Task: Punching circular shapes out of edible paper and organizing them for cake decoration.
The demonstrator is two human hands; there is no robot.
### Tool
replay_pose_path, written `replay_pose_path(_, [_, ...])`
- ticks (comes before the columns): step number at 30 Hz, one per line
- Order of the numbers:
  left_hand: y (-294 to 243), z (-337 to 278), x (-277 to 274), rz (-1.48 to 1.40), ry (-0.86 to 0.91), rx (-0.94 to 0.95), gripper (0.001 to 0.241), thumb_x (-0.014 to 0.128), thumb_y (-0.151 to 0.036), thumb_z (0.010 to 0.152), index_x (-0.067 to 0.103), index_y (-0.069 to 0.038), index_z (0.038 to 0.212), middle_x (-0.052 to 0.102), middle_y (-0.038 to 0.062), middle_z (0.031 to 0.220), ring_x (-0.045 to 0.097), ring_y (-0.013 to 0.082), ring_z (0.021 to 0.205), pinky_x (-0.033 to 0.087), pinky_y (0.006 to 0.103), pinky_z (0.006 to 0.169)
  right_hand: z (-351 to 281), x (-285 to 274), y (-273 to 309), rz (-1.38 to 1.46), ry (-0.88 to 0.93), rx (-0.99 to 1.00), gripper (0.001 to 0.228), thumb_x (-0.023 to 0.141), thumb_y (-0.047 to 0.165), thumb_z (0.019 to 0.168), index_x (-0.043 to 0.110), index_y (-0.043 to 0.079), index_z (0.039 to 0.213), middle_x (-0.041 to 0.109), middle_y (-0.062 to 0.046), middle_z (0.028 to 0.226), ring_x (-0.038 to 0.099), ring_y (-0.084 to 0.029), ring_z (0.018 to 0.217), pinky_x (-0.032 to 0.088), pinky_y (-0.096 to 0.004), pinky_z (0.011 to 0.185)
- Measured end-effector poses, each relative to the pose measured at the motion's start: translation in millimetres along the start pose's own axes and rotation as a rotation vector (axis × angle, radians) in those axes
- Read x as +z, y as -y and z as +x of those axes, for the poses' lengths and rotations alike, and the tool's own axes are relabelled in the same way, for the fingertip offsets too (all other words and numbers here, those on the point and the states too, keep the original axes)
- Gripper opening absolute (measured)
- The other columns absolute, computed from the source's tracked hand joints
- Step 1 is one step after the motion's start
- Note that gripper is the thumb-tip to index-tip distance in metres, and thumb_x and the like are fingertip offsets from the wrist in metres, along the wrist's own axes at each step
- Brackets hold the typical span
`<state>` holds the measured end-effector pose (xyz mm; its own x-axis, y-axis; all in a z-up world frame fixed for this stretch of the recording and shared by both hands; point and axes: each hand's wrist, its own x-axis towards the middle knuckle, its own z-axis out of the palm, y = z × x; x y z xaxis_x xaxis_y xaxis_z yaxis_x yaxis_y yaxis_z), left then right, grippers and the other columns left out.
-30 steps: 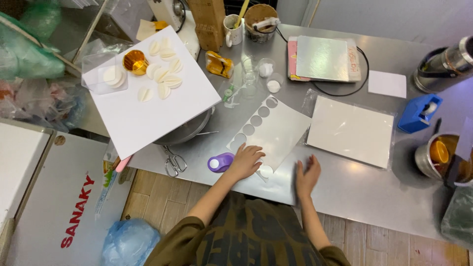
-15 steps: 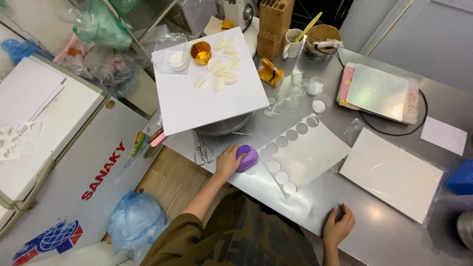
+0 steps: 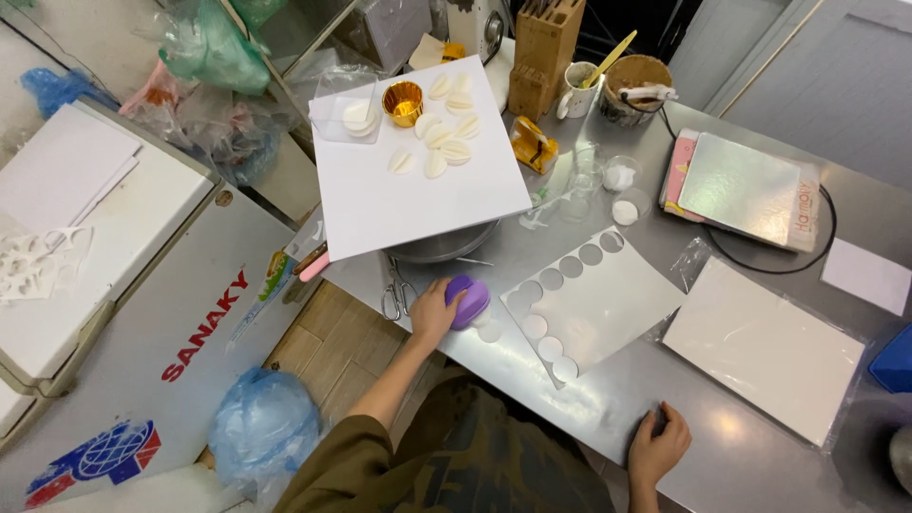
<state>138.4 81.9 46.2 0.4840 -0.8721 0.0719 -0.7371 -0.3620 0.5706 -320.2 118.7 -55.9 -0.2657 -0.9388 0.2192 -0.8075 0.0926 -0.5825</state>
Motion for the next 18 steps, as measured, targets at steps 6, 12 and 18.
replay_pose_path(6, [12,10,3,0.017,0.004,-0.042,0.048,0.066,-0.046,0.093,0.068,-0.008,0.122,0.072,0.012,0.118,0.072,0.0353,0.099,0.056,0.0448,0.085,-1,-1,2,0.022,-0.025,-0.023,0.030,0.064,0.014,0.104,0.064,0.002,0.131,0.060,-0.015,0.134,0.050,-0.034,0.129,0.041,-0.046,0.112])
replay_pose_path(12, [28,15,13,0.064,-0.075,-0.059,0.049,0.065,-0.048,0.093,0.067,-0.007,0.121,0.072,0.013,0.118,0.071,0.0382,0.098,0.056,0.0471,0.082,-2,-4,5,0.051,-0.035,-0.014,0.029,0.064,0.014,0.104,0.065,0.003,0.131,0.060,-0.016,0.133,0.050,-0.035,0.128,0.041,-0.046,0.111])
replay_pose_path(18, [18,9,-16,-0.038,-0.144,-0.295,0.045,0.063,-0.048,0.095,0.070,-0.010,0.120,0.074,0.014,0.112,0.070,0.0390,0.099,0.054,0.0487,0.084,-2,-2,3,0.059,-0.058,-0.062,0.028,0.064,0.014,0.103,0.065,0.003,0.129,0.062,-0.016,0.133,0.051,-0.035,0.128,0.041,-0.046,0.112])
